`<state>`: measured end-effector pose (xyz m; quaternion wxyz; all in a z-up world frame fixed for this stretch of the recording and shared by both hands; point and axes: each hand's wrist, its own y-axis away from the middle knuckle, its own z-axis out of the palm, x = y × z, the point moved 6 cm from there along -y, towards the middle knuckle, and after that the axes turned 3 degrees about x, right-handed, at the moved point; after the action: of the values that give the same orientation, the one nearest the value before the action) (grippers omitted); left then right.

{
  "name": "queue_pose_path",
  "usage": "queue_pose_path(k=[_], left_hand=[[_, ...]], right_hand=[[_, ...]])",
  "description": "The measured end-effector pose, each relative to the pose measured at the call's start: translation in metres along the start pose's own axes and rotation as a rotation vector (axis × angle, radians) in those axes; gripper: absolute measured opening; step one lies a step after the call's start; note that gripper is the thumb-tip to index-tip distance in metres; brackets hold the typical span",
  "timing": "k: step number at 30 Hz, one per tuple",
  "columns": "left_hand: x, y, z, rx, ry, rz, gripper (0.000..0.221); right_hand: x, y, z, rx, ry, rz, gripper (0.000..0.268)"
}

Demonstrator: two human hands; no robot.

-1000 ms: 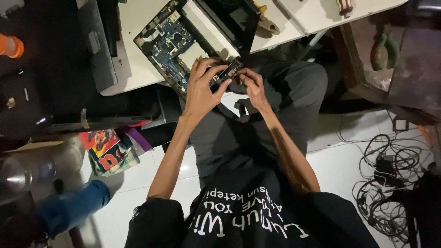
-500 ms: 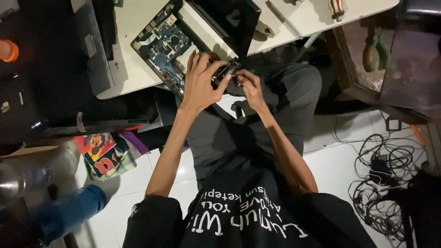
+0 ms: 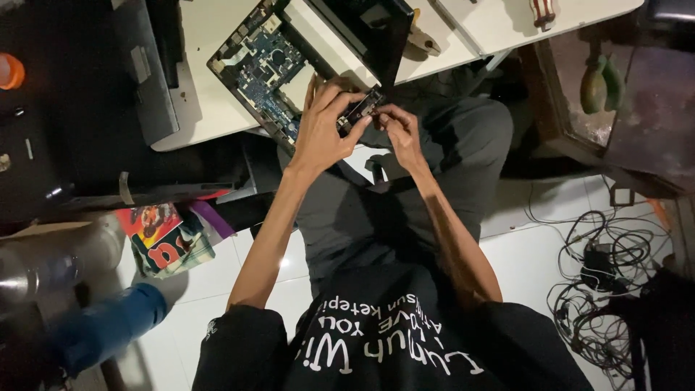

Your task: Repairing a laptop screen hinge and motherboard components using hands and pliers.

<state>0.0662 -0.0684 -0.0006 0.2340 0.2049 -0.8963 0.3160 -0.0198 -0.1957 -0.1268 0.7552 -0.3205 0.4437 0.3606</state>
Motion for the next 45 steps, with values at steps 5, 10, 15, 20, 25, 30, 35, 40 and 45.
queue_pose_path(k=[5, 10, 15, 20, 25, 30, 35, 40, 45], left_hand=[[0.0, -0.004, 0.001, 0.017, 0.018, -0.022, 0.027], [0.0, -0.007, 0.002, 0.01, -0.033, -0.033, 0.032], [0.0, -0.012, 0.003, 0.005, -0.046, -0.073, 0.032], [0.017, -0.027, -0.006, -0.02, -0.082, -0.072, 0.037], [0.019, -0.03, 0.0, -0.039, -0.113, -0.109, 0.038], [0.024, -0.029, -0.001, 0.008, -0.118, -0.1, 0.037], [0.022, -0.028, -0.001, 0.001, -0.093, -0.091, 0.038], [0.024, -0.03, 0.0, -0.046, -0.132, -0.094, 0.047], [0.023, -0.031, 0.002, -0.071, -0.119, -0.098, 0.043]], right_hand=[[-0.01, -0.003, 0.0, -0.01, 0.023, -0.018, 0.019], [-0.013, -0.005, -0.006, -0.01, 0.114, -0.034, 0.014], [-0.013, -0.008, -0.009, 0.002, 0.171, -0.022, 0.019], [-0.014, -0.009, -0.013, -0.008, 0.133, 0.028, 0.018], [-0.014, -0.012, -0.016, 0.011, 0.155, 0.079, 0.021], [-0.013, -0.015, -0.013, -0.039, 0.038, 0.111, 0.021], [-0.018, -0.016, -0.014, -0.035, 0.122, 0.108, 0.022], [-0.016, -0.018, -0.016, -0.046, 0.156, 0.081, 0.023], [-0.024, -0.014, -0.01, -0.038, 0.147, 0.115, 0.021]])
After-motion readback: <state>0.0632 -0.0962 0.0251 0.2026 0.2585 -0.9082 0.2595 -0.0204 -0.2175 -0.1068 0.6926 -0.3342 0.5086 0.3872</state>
